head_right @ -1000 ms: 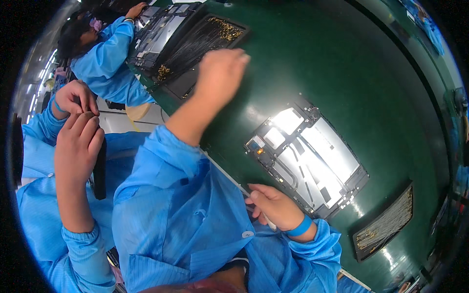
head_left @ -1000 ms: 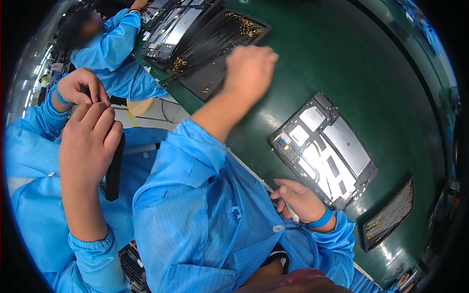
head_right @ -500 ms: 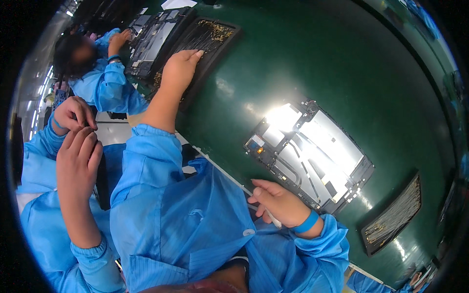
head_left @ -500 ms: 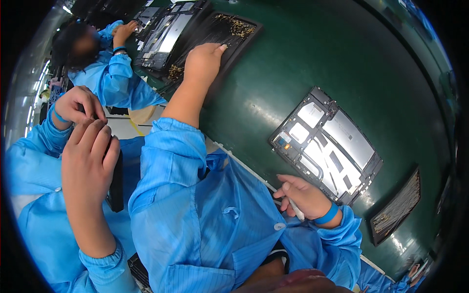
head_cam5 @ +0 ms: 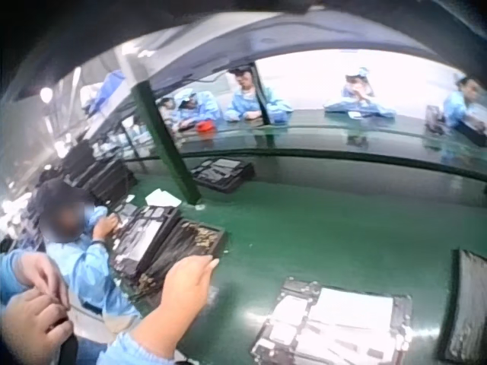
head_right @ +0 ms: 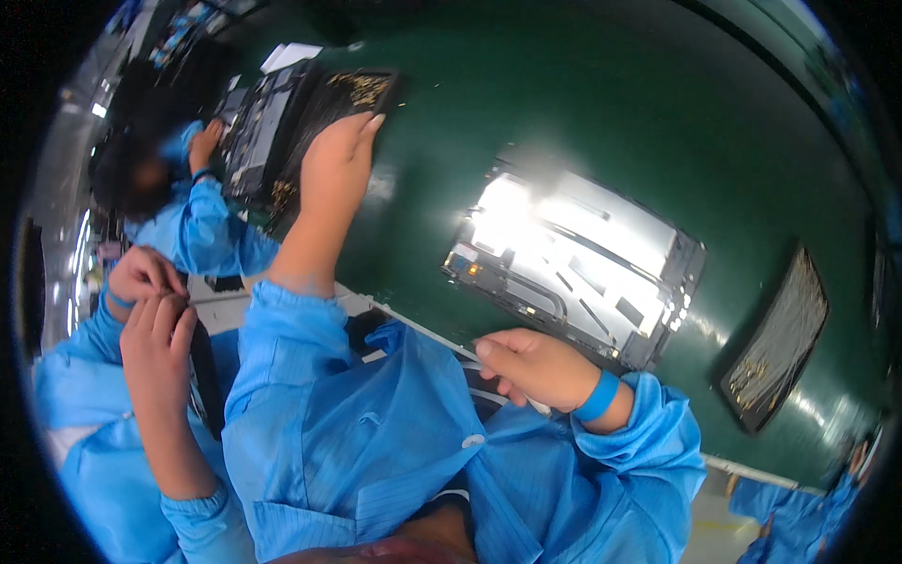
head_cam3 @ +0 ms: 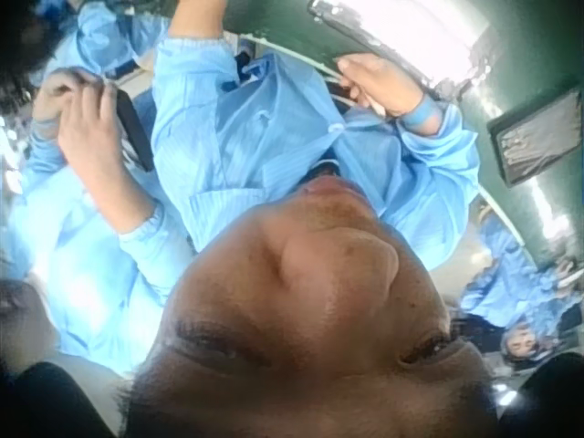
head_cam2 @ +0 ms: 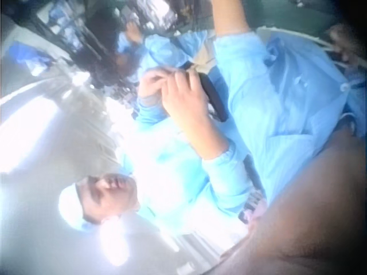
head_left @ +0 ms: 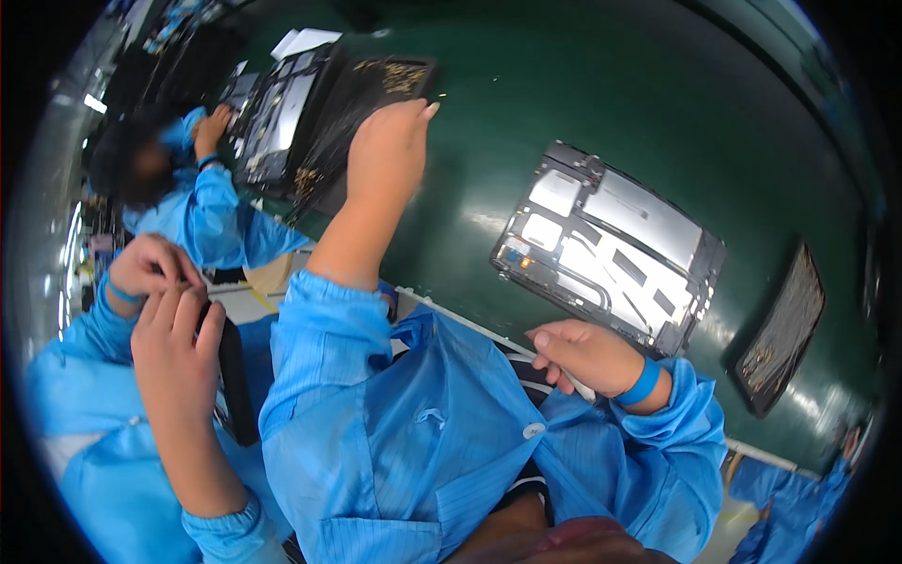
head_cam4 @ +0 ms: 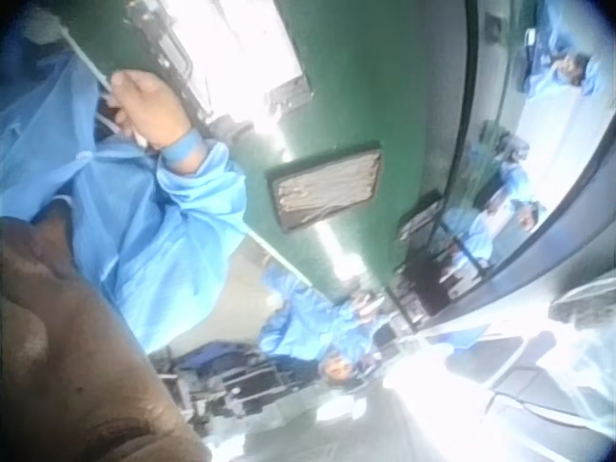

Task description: The recorder is applying sealant/glue from a tube to the edges of tablet components during an electronics assembly process.

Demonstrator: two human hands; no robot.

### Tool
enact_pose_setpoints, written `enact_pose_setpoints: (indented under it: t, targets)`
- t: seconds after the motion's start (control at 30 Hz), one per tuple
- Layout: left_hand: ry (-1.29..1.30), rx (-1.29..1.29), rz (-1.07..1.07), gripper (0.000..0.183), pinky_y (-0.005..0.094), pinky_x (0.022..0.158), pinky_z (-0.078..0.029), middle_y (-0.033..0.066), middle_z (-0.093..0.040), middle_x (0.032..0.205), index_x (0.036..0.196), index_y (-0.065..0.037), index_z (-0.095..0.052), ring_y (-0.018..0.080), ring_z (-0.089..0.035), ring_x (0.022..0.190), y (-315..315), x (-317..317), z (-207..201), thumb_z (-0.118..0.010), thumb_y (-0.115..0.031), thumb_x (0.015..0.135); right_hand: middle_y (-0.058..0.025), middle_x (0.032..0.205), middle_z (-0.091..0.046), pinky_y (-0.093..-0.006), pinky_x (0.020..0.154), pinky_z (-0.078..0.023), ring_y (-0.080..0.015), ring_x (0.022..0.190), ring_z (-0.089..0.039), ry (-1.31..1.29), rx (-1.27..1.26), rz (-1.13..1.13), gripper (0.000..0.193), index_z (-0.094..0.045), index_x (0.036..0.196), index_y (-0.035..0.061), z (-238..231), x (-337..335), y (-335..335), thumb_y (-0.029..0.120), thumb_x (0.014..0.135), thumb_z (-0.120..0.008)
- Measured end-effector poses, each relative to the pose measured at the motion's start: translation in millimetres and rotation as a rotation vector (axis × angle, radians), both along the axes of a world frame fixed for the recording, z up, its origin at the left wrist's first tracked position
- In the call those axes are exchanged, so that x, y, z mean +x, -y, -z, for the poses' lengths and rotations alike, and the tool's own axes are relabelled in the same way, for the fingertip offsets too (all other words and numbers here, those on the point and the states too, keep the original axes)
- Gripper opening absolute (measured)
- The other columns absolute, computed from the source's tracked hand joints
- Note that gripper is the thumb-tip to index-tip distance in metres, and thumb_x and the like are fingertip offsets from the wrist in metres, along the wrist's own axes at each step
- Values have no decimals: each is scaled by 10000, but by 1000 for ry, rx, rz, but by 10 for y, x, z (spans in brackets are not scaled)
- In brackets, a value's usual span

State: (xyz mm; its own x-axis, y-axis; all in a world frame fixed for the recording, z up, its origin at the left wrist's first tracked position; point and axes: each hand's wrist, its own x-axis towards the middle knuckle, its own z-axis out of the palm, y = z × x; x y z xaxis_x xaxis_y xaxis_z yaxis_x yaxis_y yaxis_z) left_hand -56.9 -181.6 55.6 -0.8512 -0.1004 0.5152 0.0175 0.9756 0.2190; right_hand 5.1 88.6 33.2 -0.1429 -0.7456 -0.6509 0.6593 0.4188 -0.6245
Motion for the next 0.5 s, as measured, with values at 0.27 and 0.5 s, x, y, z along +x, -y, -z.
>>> enact_pose_setpoints:
  t: [0.27, 0.5]
  targets:
    - [-143, -34, 436, 197, 358, 676, -438, 113, -558, 740, 800, -13, -542, 282, -543, 711, -526, 452, -132, -627, -10, 623, -66, 840, -542, -196, 519, -401, -83, 608, -462, -499, 68, 663, 391, -441, 1115, 23, -543, -237, 72, 290, 830, -462]
    - [76, 74, 692, 261, 283, 538, -411, 42, -552, 775, 857, -57, -550, 191, -537, 648, -707, 719, 215, -623, -69, 606, -21, 679, -531, -226, 583, -412, -96, 635, -494, -514, 122, 529, 303, -562, 880, 4, -264, -18, -130, 293, 806, -509]
